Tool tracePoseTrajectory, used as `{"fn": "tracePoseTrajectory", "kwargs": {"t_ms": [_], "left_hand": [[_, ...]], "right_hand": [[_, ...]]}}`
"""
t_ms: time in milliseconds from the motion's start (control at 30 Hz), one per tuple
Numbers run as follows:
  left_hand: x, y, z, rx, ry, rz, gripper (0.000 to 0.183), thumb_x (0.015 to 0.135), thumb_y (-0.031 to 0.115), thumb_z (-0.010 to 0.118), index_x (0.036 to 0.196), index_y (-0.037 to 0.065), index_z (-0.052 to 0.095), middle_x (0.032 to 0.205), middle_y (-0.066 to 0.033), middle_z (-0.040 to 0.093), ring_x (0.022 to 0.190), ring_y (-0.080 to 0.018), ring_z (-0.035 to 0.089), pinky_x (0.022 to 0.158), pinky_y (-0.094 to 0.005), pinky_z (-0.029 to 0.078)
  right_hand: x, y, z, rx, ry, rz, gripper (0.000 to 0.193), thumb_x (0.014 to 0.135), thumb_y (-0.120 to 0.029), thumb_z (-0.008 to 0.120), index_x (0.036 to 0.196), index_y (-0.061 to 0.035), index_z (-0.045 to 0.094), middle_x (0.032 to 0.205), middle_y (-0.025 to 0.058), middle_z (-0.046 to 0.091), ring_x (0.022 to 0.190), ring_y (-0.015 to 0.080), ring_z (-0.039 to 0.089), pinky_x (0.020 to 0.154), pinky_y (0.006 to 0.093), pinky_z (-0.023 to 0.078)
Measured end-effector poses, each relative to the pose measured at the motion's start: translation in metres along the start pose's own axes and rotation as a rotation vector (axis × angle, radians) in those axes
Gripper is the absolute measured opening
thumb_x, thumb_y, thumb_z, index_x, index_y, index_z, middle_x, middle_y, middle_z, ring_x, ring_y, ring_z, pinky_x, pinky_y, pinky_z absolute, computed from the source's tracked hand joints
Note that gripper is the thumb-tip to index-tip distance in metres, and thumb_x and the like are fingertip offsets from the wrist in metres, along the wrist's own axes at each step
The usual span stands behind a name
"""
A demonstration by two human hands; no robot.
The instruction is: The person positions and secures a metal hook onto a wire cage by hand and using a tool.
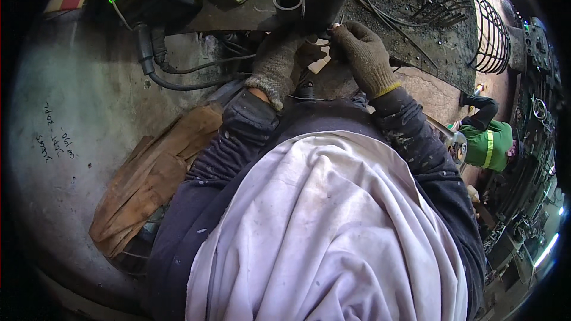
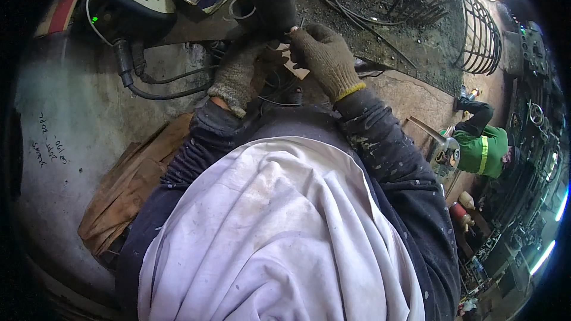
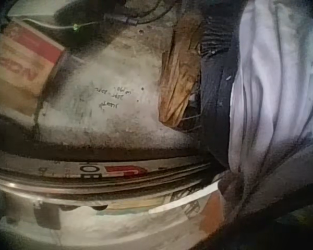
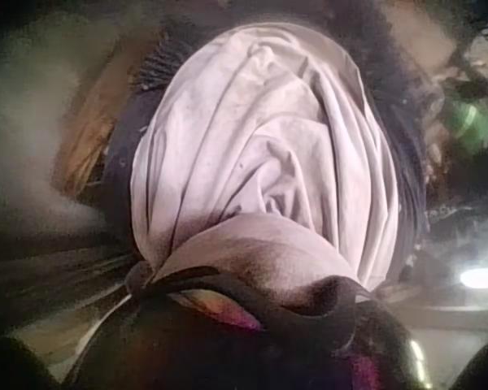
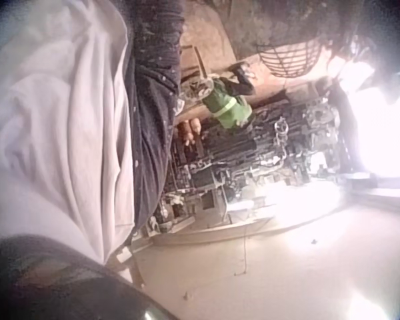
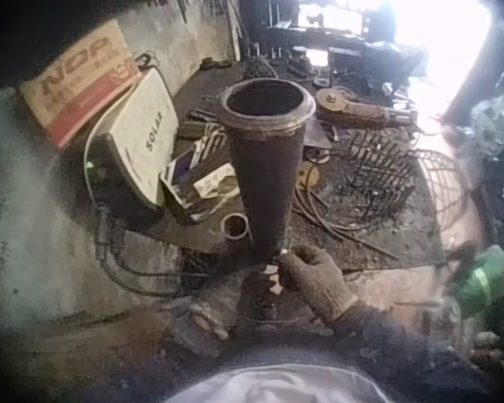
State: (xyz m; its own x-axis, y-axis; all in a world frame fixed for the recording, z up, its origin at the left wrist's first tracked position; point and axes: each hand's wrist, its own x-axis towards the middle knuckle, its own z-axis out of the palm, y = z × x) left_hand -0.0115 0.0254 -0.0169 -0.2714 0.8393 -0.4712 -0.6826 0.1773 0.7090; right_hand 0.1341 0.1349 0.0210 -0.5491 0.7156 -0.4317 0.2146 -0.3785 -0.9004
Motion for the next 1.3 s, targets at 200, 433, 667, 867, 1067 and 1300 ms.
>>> {"fn": "tracePoseTrajectory", "kwargs": {"t_ms": [200,433,667,867,1067,1300], "left_hand": [[0.012,-0.022,-0.011,0.365,0.000,0.235,0.029,0.096,0.019,0.059,0.121,0.003,0.061,0.107,-0.0131,0.069,0.096,-0.0254,0.068,0.086,-0.0356,0.053],[0.014,-0.033,-0.008,0.362,0.069,0.380,0.029,0.094,0.017,0.061,0.121,0.006,0.061,0.109,-0.0115,0.069,0.097,-0.0266,0.068,0.089,-0.0386,0.054],[-0.002,-0.018,0.003,0.366,0.081,0.264,0.025,0.095,0.007,0.057,0.119,0.009,0.063,0.113,-0.0113,0.069,0.103,-0.0225,0.067,0.091,-0.0361,0.053],[-0.001,-0.007,0.012,0.025,0.043,0.103,0.024,0.097,0.006,0.054,0.118,0.004,0.065,0.112,-0.0126,0.069,0.104,-0.0207,0.066,0.091,-0.0338,0.053],[0.000,-0.011,0.008,0.624,0.082,0.318,0.024,0.096,0.009,0.057,0.118,0.007,0.066,0.108,-0.0111,0.072,0.101,-0.0221,0.068,0.091,-0.0333,0.053],[0.003,-0.015,0.003,0.976,0.126,0.457,0.024,0.094,0.014,0.062,0.117,0.009,0.066,0.106,-0.0105,0.073,0.099,-0.0217,0.070,0.087,-0.0320,0.054]], "right_hand": [[0.004,0.001,-0.002,-0.017,0.006,0.020,0.032,0.093,-0.029,0.068,0.101,0.0025,0.067,0.078,0.0049,0.065,0.067,0.0102,0.061,0.061,0.0247,0.051],[0.007,-0.001,-0.002,-0.058,0.034,0.030,0.033,0.093,-0.029,0.067,0.104,0.0023,0.067,0.081,0.0065,0.068,0.070,0.0113,0.063,0.063,0.0248,0.052],[0.006,0.000,0.001,-0.022,0.047,0.021,0.034,0.094,-0.030,0.065,0.103,0.0027,0.068,0.083,0.0079,0.070,0.072,0.0120,0.066,0.067,0.0270,0.053],[0.006,-0.002,0.002,-0.095,0.086,0.037,0.034,0.094,-0.032,0.064,0.099,0.0016,0.069,0.081,0.0076,0.070,0.072,0.0117,0.065,0.067,0.0263,0.052],[0.010,-0.002,-0.002,-0.223,0.126,0.034,0.033,0.094,-0.028,0.064,0.106,0.0029,0.068,0.085,0.0102,0.071,0.077,0.0123,0.065,0.067,0.0274,0.053],[0.007,0.004,0.008,-0.062,0.145,-0.094,0.039,0.094,-0.022,0.063,0.124,0.0025,0.060,0.098,0.0124,0.071,0.080,0.0155,0.067,0.070,0.0267,0.056]]}}
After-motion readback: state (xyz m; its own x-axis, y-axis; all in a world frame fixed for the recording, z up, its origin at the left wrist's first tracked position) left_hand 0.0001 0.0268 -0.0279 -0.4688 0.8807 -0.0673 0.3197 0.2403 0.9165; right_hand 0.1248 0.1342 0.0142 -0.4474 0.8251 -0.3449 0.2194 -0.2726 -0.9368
